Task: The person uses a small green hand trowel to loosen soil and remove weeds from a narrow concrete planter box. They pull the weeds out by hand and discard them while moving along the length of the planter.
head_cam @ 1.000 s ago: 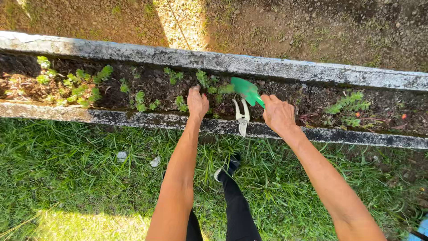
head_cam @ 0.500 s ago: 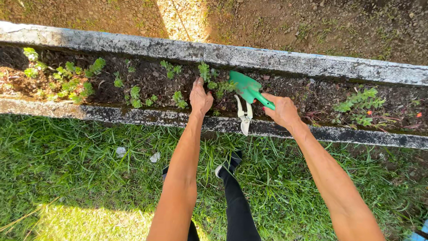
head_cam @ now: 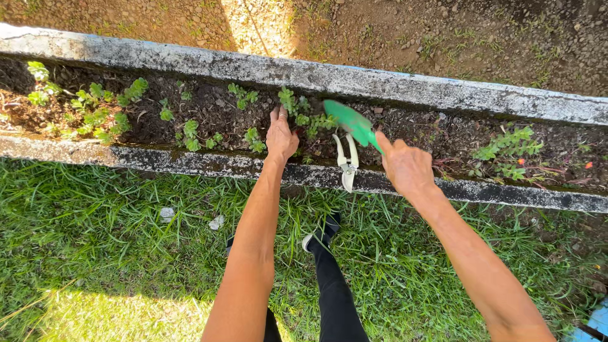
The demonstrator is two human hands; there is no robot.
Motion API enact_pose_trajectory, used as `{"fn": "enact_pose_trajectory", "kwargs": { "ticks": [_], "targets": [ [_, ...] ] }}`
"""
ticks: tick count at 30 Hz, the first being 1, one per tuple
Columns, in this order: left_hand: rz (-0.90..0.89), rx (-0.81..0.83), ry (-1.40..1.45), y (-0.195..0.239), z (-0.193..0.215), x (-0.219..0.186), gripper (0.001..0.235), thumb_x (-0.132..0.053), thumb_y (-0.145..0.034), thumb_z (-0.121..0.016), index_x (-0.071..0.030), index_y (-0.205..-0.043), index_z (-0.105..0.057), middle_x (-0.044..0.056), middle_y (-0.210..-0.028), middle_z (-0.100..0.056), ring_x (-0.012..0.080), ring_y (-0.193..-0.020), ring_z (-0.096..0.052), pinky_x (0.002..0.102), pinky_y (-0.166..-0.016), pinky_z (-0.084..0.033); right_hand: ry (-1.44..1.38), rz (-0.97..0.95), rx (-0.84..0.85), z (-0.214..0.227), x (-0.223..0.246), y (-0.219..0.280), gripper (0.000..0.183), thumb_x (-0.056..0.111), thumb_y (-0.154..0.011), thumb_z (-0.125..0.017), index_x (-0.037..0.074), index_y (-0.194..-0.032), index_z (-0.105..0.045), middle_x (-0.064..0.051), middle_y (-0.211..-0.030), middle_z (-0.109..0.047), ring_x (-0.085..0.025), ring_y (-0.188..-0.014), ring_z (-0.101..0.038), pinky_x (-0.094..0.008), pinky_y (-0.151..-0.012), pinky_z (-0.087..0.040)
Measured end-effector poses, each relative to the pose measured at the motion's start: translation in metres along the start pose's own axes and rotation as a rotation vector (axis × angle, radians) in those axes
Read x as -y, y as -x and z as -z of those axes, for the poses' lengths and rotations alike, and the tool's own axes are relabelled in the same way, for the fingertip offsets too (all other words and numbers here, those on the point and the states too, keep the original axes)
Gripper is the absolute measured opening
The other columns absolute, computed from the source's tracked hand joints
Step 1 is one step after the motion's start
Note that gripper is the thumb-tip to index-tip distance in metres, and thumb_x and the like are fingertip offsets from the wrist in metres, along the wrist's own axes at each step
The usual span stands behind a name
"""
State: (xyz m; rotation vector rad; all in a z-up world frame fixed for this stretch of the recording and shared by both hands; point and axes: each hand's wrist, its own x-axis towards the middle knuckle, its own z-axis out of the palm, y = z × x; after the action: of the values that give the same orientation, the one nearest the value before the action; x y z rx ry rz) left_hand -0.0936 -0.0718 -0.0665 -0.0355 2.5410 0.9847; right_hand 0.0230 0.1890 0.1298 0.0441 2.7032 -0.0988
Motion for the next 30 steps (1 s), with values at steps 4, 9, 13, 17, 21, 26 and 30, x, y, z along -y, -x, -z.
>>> {"fn": "enact_pose_trajectory", "kwargs": {
  "ticks": [4, 9, 13, 17, 21, 26, 30],
  "targets": [
    [-0.060, -0.071, -0.102, -0.010, -0.007, 0.006, 0.078, 0.004, -0.085, -0.060, -0.009, -0.158, -0.036, 0.015, -0.158, -0.040, 0.0452, -0.116, -0.060, 0.051, -0.092, -0.054, 0.075, 0.099, -0.136, -0.021, 0.009, -0.037, 0.044, 0.010, -0.094, -0.061, 0.015, -0.138, -0.054, -0.016, -0.088, -0.069, -0.037, -0.070, -0.072, -0.051, -0.058, -0.056],
    [-0.157, -0.053, -0.115, -0.022, -0.017, 0.013, 0.085, 0.002, -0.074, -0.065, -0.007, -0.153, -0.037, 0.024, -0.138, -0.044, 0.0485, -0.113, -0.056, 0.052, -0.081, -0.053, 0.151, 0.282, -0.242, -0.028, 0.009, -0.029, 0.061, 0.003, -0.086, -0.059, 0.005, -0.147, -0.051, -0.019, -0.087, -0.069, -0.034, -0.068, -0.072, -0.048, -0.055, -0.057],
    [-0.157, -0.039, 0.014, -0.011, -0.010, 0.029, 0.064, -0.008, -0.082, -0.070, -0.006, -0.143, -0.050, 0.023, -0.138, -0.049, 0.0481, -0.114, -0.059, 0.054, -0.091, -0.051, 0.100, 0.204, -0.188, 0.001, 0.014, -0.004, 0.053, 0.006, -0.089, -0.061, 0.011, -0.142, -0.056, -0.018, -0.083, -0.069, -0.036, -0.071, -0.073, -0.050, -0.053, -0.056],
    [-0.134, -0.154, 0.069, 0.000, -0.012, 0.030, 0.061, -0.011, -0.084, -0.072, -0.002, -0.141, -0.052, 0.027, -0.143, -0.045, 0.0488, -0.119, -0.058, 0.051, -0.099, -0.051, 0.047, 0.066, -0.040, 0.027, 0.007, -0.003, 0.032, 0.021, -0.096, -0.065, 0.012, -0.127, -0.062, -0.019, -0.080, -0.070, -0.041, -0.073, -0.072, -0.054, -0.060, -0.056],
    [-0.103, -0.086, 0.004, 0.007, -0.023, 0.021, 0.069, -0.013, -0.082, -0.075, -0.001, -0.143, -0.046, 0.029, -0.151, -0.036, 0.0504, -0.120, -0.055, 0.052, -0.095, -0.050, -0.147, 0.074, -0.070, 0.006, 0.013, -0.026, 0.029, 0.022, -0.088, -0.072, 0.010, -0.114, -0.068, -0.023, -0.079, -0.071, -0.045, -0.077, -0.072, -0.057, -0.068, -0.057],
    [-0.065, -0.045, -0.010, 0.016, -0.022, 0.015, 0.075, -0.012, -0.077, -0.077, 0.001, -0.144, -0.046, 0.028, -0.152, -0.036, 0.0481, -0.125, -0.055, 0.049, -0.096, -0.051, -0.293, -0.001, 0.032, -0.016, 0.020, -0.030, 0.037, 0.018, -0.090, -0.070, 0.006, -0.125, -0.064, -0.023, -0.077, -0.072, -0.041, -0.069, -0.074, -0.051, -0.061, -0.060],
    [-0.051, -0.059, 0.048, 0.018, -0.016, 0.017, 0.073, -0.011, -0.077, -0.076, 0.004, -0.143, -0.047, 0.029, -0.149, -0.039, 0.0472, -0.120, -0.058, 0.050, -0.096, -0.052, -0.170, -0.018, 0.095, 0.007, 0.031, -0.009, 0.033, 0.019, -0.093, -0.069, 0.006, -0.123, -0.062, -0.020, -0.074, -0.072, -0.037, -0.064, -0.073, -0.051, -0.058, -0.058]
  ]
}}
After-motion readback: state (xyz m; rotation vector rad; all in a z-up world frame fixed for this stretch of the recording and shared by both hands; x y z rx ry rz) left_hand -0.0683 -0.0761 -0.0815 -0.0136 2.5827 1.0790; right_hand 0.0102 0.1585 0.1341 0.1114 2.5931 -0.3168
